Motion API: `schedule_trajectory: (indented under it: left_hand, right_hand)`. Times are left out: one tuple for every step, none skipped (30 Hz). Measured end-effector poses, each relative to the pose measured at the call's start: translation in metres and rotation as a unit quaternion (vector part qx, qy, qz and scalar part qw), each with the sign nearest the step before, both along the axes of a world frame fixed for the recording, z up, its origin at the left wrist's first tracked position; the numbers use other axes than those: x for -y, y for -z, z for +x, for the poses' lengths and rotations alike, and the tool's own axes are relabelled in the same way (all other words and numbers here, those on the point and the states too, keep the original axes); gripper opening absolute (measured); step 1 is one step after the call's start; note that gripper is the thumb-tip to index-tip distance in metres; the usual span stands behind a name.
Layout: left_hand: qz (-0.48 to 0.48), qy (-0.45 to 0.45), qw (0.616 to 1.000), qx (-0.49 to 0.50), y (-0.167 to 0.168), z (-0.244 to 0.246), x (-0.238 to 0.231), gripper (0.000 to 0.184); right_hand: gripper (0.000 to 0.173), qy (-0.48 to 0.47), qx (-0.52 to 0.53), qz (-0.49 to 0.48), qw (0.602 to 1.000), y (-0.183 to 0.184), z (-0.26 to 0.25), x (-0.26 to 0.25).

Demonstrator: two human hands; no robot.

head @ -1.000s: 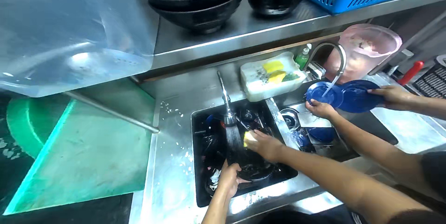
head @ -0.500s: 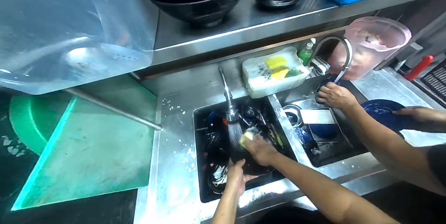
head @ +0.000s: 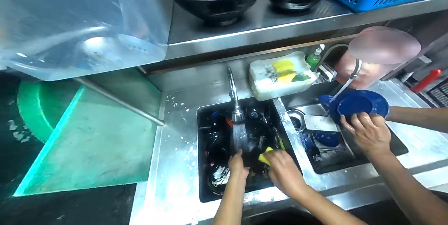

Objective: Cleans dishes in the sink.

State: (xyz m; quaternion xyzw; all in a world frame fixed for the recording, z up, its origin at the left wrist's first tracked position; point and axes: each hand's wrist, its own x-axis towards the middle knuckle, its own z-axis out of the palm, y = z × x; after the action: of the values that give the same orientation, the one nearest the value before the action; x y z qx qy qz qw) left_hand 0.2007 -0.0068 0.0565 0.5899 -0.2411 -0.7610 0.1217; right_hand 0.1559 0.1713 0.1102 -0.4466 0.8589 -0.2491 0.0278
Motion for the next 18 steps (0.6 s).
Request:
schedule_trajectory:
  left_hand:
    - [0.03,0.006,0.999,-0.009,-0.006,-0.004,-0.004,0.046]
    - [0.07,0.018,0.997,-0.026,-0.015,-0.006,-0.009,0.041]
    - [0.116,0.037,0.991,-0.05,-0.028,-0.009,-0.015,0.033]
    - [0.16,0.063,0.982,-0.078,-0.045,-0.01,-0.023,0.022]
    - [0.197,0.089,0.971,-0.107,-0.054,-0.012,-0.033,0.013]
    - [0.24,0.104,0.953,-0.153,-0.056,-0.012,-0.04,0.02]
    - [0.274,0.103,0.937,-0.19,-0.058,-0.011,-0.046,0.026]
    - [0.297,0.093,0.928,-0.206,-0.055,-0.008,-0.049,0.028]
    - [0.306,0.099,0.922,-0.216,-0.053,-0.005,-0.05,0.028]
    - [0.297,0.131,0.917,-0.233,-0.051,-0.001,-0.049,0.026]
    - [0.265,0.185,0.908,-0.266,-0.053,0.005,-0.046,0.023]
    - [0.225,0.237,0.895,-0.305,-0.061,0.009,-0.042,0.021]
    - [0.178,0.282,0.886,-0.323,-0.074,0.01,-0.037,0.026]
    - [0.139,0.308,0.888,-0.313,-0.09,0.009,-0.033,0.028]
    - [0.107,0.304,0.901,-0.29,-0.098,0.006,-0.03,0.028]
    - [0.07,0.28,0.922,-0.258,-0.098,0.004,-0.029,0.024]
    - [0.031,0.255,0.937,-0.236,-0.091,0.002,-0.027,0.025]
    - [-0.007,0.246,0.947,-0.205,-0.081,-0.004,-0.027,0.026]
  right_hand:
    - [0.046,0.044,-0.015,-0.064,0.997,-0.003,0.003,0.0]
    - [0.046,0.072,-0.022,-0.112,0.991,-0.007,0.006,0.003]
    - [0.043,0.076,-0.026,-0.15,0.985,-0.011,0.006,0.009]
    - [0.04,0.068,-0.041,-0.175,0.981,-0.015,0.004,0.017]
    - [0.038,0.063,-0.066,-0.191,0.977,-0.02,-0.003,0.026]
    - [0.037,0.069,-0.09,-0.196,0.974,-0.028,-0.015,0.034]
    - [0.038,0.08,-0.091,-0.19,0.974,-0.044,-0.029,0.042]
    - [0.039,0.098,-0.057,-0.166,0.98,-0.065,-0.046,0.049]
    - [0.041,0.115,0.017,-0.129,0.985,-0.087,-0.064,0.054]
    - [0.039,0.129,0.125,-0.102,0.978,-0.106,-0.084,0.06]
    - [0.037,0.149,0.253,-0.083,0.952,-0.118,-0.104,0.065]
    - [0.035,0.159,0.376,-0.093,0.908,-0.117,-0.118,0.069]
    - [0.036,0.162,0.482,-0.102,0.855,-0.11,-0.123,0.068]
    - [0.036,0.185,0.569,-0.129,0.791,-0.096,-0.117,0.063]
    - [0.034,0.211,0.648,-0.168,0.712,-0.078,-0.107,0.06]
    - [0.033,0.234,0.712,-0.231,0.621,-0.06,-0.096,0.059]
    - [0.037,0.244,0.74,-0.295,0.553,-0.046,-0.085,0.058]
    - [0.041,0.257,0.742,-0.337,0.519,-0.033,-0.074,0.058]
